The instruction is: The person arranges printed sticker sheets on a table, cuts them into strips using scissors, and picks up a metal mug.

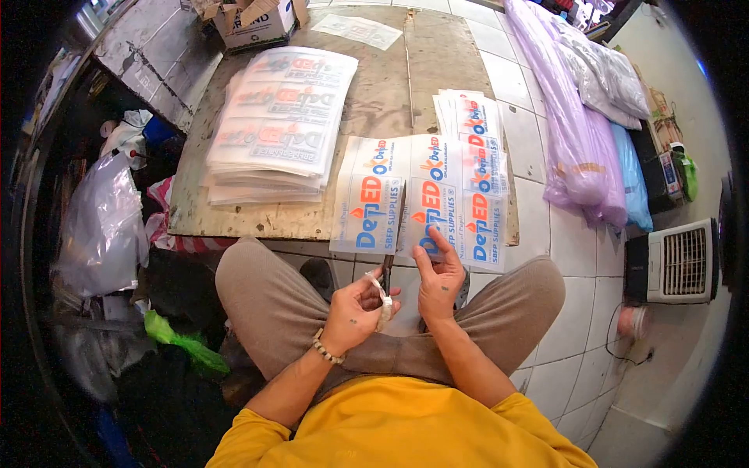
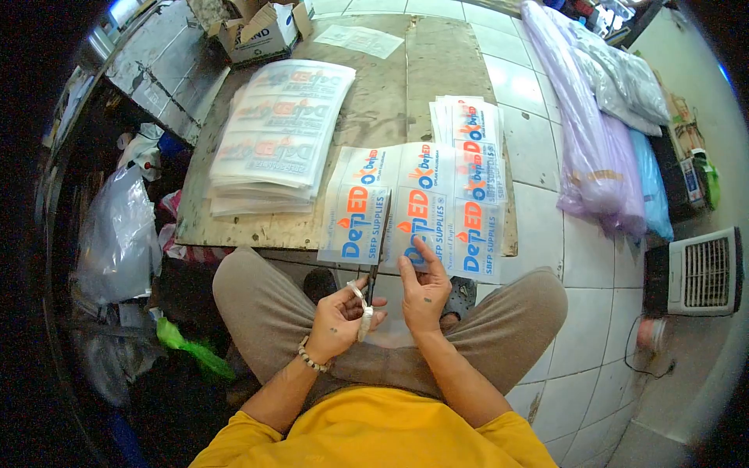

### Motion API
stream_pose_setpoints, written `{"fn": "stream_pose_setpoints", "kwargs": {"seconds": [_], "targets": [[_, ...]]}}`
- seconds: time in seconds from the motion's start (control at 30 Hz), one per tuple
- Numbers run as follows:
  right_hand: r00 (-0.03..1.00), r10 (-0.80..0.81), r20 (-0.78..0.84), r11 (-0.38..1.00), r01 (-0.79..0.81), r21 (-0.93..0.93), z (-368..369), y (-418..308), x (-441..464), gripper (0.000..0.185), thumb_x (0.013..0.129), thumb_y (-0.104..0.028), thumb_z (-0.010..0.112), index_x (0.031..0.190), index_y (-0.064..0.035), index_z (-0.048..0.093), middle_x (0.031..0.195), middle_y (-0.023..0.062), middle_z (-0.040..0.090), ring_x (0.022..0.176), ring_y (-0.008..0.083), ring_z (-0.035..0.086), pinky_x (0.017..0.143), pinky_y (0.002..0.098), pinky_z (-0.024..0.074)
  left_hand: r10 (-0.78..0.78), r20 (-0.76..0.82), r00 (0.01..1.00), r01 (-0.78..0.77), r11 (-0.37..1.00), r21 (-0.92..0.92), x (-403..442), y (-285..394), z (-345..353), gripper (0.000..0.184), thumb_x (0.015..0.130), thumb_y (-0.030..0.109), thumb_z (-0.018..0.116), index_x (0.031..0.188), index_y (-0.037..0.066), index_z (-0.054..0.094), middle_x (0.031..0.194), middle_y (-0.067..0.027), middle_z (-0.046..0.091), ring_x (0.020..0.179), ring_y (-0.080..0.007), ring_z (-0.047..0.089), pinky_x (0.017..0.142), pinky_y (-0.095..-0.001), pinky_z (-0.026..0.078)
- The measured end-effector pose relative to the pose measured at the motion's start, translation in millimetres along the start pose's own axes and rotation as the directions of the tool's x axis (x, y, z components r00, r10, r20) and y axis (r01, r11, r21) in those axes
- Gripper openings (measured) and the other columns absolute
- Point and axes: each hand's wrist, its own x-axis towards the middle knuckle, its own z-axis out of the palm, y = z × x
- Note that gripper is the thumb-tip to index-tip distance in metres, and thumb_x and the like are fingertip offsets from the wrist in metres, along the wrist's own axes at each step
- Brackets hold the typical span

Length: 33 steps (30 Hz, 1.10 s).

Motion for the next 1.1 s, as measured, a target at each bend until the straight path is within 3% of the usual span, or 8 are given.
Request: {"fn": "stream_pose_setpoints", "kwargs": {"seconds": [0.23, 0.53, 0.63, 0.83, 0.93, 1.03, 1.1], "targets": [[0.999, -0.005, 0.053, 1.0, 0.005, 0.002, 4, -1, -13, 0.046, 0.091, 0.003, 0.067, 0.135, -0.0006, 0.055, 0.105, 0.0051, 0.068, 0.089, 0.0078, 0.063, 0.076, 0.0216, 0.0516, -0.009, -0.03, 1.0, 0.006, 0.996, -0.094, 3, -2, 0, 0.078, 0.08, 0.0, 0.078, 0.145, -0.006, 0.035, 0.114, -0.0182, 0.068, 0.097, -0.0168, 0.069, 0.085, -0.0299, 0.056], [0.998, -0.014, 0.067, 1.0, 0.014, -0.004, 3, 7, -13, 0.046, 0.091, 0.002, 0.066, 0.135, -0.0011, 0.055, 0.108, 0.0065, 0.067, 0.09, 0.0077, 0.063, 0.074, 0.0216, 0.0525, 0.01, -0.069, 0.998, -0.013, 0.999, -0.042, 4, -2, 1, 0.074, 0.081, 0.002, 0.079, 0.143, -0.006, 0.039, 0.11, -0.0144, 0.07, 0.091, -0.0119, 0.067, 0.073, -0.0249, 0.056], [0.997, -0.014, 0.071, 1.0, 0.016, -0.024, 1, 10, -15, 0.045, 0.092, 0.001, 0.066, 0.135, -0.001, 0.055, 0.112, 0.0076, 0.066, 0.091, 0.0079, 0.063, 0.075, 0.0221, 0.053, -0.018, -0.073, 0.997, 0.013, 0.998, -0.065, 4, 4, 3, 0.066, 0.084, 0.001, 0.076, 0.139, -0.011, 0.042, 0.108, -0.0119, 0.069, 0.096, -0.0095, 0.064, 0.079, -0.0225, 0.054], [0.994, 0.003, 0.107, 0.998, 0.004, -0.065, -2, 8, -25, 0.045, 0.092, 0.002, 0.066, 0.135, -0.0005, 0.054, 0.112, 0.0085, 0.066, 0.093, 0.0099, 0.064, 0.076, 0.0239, 0.0546, 0.013, -0.069, 0.998, -0.019, 0.996, -0.088, 7, 5, 2, 0.047, 0.084, 0.003, 0.076, 0.124, -0.005, 0.053, 0.107, -0.0087, 0.07, 0.094, -0.0072, 0.064, 0.08, -0.0219, 0.053], [0.994, -0.001, 0.11, 0.999, 0.006, -0.044, 0, 6, -29, 0.045, 0.092, 0.002, 0.065, 0.136, -0.0003, 0.053, 0.107, 0.008, 0.067, 0.089, 0.0108, 0.065, 0.074, 0.0248, 0.0552, 0.027, -0.059, 0.998, -0.031, 0.997, -0.068, 9, -1, -2, 0.057, 0.083, 0.002, 0.077, 0.132, -0.005, 0.049, 0.112, -0.0145, 0.068, 0.092, -0.0126, 0.066, 0.079, -0.0255, 0.057], [0.993, 0.005, 0.118, 0.999, 0.0, -0.047, 2, -1, -31, 0.045, 0.092, 0.003, 0.065, 0.136, -0.0004, 0.053, 0.103, 0.0075, 0.067, 0.085, 0.0113, 0.066, 0.074, 0.0251, 0.0553, 0.038, -0.081, 0.996, -0.046, 0.995, -0.09, 8, -2, 0, 0.057, 0.083, 0.002, 0.077, 0.132, -0.005, 0.048, 0.112, -0.0142, 0.068, 0.092, -0.0126, 0.067, 0.077, -0.0253, 0.057], [0.994, -0.009, 0.11, 0.998, 0.015, -0.057, 2, 1, -31, 0.046, 0.092, 0.003, 0.064, 0.136, -0.0006, 0.053, 0.101, 0.0073, 0.068, 0.084, 0.0113, 0.066, 0.074, 0.0252, 0.0553, 0.018, -0.098, 0.995, -0.027, 0.995, -0.095, 7, 2, 2, 0.047, 0.084, 0.001, 0.076, 0.125, -0.004, 0.053, 0.109, -0.0102, 0.07, 0.093, -0.0097, 0.066, 0.08, -0.0236, 0.055]]}}
